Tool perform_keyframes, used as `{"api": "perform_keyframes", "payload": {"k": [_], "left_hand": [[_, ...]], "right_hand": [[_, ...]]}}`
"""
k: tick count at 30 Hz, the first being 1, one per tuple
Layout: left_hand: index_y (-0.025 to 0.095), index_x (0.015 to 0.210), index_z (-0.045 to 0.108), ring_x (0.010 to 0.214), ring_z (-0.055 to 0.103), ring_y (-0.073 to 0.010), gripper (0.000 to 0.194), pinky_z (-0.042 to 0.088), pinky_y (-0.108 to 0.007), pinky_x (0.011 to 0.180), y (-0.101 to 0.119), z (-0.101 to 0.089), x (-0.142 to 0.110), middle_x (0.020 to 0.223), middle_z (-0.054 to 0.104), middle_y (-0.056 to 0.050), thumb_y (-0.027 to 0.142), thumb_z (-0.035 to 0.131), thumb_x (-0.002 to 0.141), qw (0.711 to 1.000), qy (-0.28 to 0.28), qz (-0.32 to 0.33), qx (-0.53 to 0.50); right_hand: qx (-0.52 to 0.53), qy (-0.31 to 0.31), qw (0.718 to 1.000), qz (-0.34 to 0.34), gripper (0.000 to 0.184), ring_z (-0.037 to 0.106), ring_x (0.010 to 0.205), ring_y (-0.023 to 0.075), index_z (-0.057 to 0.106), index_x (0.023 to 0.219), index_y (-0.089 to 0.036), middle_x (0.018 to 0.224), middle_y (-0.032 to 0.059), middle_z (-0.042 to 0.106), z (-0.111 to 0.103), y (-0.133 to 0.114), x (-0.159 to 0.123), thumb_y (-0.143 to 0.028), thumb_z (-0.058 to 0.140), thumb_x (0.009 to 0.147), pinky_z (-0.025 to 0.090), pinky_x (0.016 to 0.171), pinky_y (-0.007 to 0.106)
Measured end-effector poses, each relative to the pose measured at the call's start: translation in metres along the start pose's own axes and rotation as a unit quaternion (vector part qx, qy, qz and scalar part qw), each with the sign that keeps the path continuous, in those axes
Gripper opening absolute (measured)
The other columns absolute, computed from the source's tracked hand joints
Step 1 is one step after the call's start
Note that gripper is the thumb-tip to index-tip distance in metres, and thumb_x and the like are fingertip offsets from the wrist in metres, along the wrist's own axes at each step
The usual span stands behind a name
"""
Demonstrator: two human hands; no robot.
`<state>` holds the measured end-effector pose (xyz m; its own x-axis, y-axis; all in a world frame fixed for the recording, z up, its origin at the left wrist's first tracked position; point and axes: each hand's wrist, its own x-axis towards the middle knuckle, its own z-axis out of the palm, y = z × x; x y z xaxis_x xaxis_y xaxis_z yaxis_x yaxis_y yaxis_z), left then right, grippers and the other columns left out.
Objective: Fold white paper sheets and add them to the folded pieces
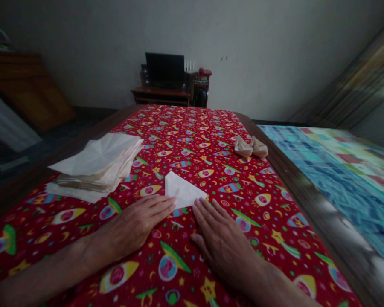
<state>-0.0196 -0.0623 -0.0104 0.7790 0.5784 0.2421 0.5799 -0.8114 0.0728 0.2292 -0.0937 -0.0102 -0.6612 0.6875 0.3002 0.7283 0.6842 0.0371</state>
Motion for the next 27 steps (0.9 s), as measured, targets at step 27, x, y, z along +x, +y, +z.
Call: {"api": "perform_keyframes", "payload": {"k": [27], "left_hand": [[0.018,0.114,0.053,0.113,0.048,-0.0211,0.045,0.039,-0.034,0.097,-0.072,0.004,0.061,0.119,0.054,-0.007,0.022,0.07,0.073,0.987,0.017,-0.069,-0.143]], "right_hand": [[0.024,0.039,0.982,0.184,0.027,0.051,0.081,0.02,0.052,0.096,-0.02,0.091,0.0068,0.055,0.018,0.029,0.035,-0.045,0.049,0.088,0.039,0.066,0.03]]}}
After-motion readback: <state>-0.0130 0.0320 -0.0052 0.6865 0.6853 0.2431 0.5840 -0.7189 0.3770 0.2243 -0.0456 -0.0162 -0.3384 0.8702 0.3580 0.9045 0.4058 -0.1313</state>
